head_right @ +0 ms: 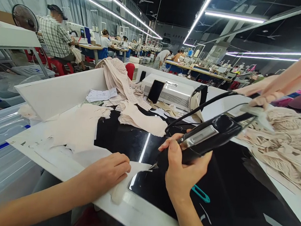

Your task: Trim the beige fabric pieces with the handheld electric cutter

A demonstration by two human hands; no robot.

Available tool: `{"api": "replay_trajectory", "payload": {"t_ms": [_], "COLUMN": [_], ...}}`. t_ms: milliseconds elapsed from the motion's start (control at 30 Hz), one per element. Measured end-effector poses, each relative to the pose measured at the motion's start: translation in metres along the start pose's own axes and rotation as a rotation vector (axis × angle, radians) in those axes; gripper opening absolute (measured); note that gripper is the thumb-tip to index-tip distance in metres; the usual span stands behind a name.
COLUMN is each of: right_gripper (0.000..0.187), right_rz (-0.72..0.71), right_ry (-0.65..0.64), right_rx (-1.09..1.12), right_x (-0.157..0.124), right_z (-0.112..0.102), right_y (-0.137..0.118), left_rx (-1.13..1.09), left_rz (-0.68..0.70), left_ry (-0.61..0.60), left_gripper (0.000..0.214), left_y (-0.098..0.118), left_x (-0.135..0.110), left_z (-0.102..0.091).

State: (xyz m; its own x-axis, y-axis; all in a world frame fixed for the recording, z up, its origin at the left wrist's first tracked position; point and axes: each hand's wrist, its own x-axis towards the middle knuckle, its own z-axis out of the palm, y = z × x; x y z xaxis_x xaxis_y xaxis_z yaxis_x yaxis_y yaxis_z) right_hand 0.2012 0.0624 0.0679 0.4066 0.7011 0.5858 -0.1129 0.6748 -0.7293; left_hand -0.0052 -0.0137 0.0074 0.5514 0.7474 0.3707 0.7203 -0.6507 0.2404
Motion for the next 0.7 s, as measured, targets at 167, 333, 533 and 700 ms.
{"api": "replay_trajectory", "payload": {"t_ms": [167, 333, 533, 700], "right_gripper": [0.052, 0.051, 0.049, 0.044], "right_rz": [-0.007, 0.006, -0.004, 0.002], "right_ry": [0.019, 0.029, -0.018, -0.042], "right_rx": [-0.002, -0.011, 0.000, 0.010], "right_x": [-0.004, -0.011, -0.021, -0.028], "right_z": [-0.003, -0.007, -0.008, -0.006], "right_y": [-0.006, -0.011, -0.012, -0.013], "left_rx": [-0.060, -0.079, -0.093, -0.062], "left_rz": [-0.067, -0.062, -0.037, -0.019], "left_ry": [-0.126, -0.132, -0.090, -0.094], "left_gripper": [0.035, 0.039, 0.034, 0.032], "left_y": [-0.001, -0.015, -0.027, -0.032], "left_x": [0.003, 0.014, 0.016, 0.016], "left_z": [-0.007, -0.012, -0.006, -0.006]}}
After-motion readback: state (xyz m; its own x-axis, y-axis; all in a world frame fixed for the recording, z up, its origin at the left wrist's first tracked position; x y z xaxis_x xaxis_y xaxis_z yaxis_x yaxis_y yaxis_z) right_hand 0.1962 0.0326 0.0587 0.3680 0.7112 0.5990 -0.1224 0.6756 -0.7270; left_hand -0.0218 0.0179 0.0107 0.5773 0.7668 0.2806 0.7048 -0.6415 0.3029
